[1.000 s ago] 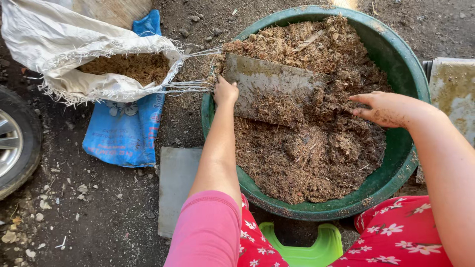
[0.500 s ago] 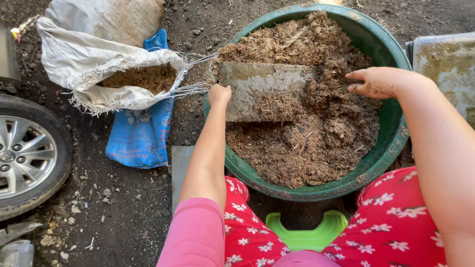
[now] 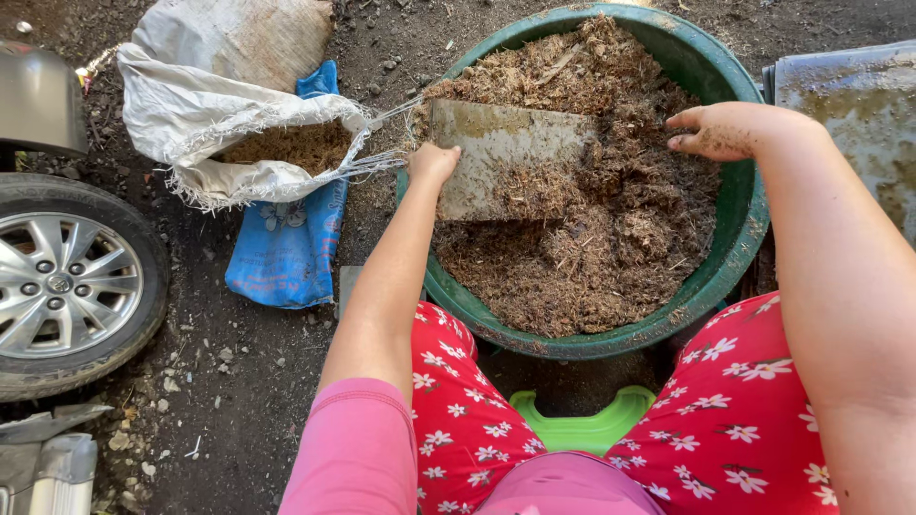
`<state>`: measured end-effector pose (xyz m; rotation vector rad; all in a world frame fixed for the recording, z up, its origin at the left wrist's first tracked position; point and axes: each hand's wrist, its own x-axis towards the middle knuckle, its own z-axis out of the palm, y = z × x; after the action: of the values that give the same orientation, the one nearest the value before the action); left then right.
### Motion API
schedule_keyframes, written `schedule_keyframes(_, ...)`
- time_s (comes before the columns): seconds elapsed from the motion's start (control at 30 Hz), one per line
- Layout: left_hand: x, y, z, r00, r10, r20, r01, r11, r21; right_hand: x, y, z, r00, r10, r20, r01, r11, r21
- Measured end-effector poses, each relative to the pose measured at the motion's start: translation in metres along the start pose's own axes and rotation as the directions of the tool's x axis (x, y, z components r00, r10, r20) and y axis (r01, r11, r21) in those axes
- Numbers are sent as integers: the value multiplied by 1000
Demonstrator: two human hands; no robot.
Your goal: The person sits on a small stool and scrubs rectangular tiles with a handful of fibrous material. They rub the material over the tile surfaces to remove dirt, then place the tiles aside and pick up new ones to continue the process.
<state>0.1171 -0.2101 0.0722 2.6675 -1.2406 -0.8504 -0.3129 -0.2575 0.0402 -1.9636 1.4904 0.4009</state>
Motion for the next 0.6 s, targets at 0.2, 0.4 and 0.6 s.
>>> schedule_keyframes(0.2,-20,10,1,996,-7,-89,-1,996,-87,-12,2,-3,999,-8,-42,9,999,32)
schedule_keyframes(0.4,-34,-5,17,916,322,-240,-370,909,-193,-13,7,-2,998,-15,-65,16,1000,10)
schedule_keyframes(0.6,-58,15,65,698,583,-416,-626,778,41,-18,8,1,997,29,-67,-28,999,21)
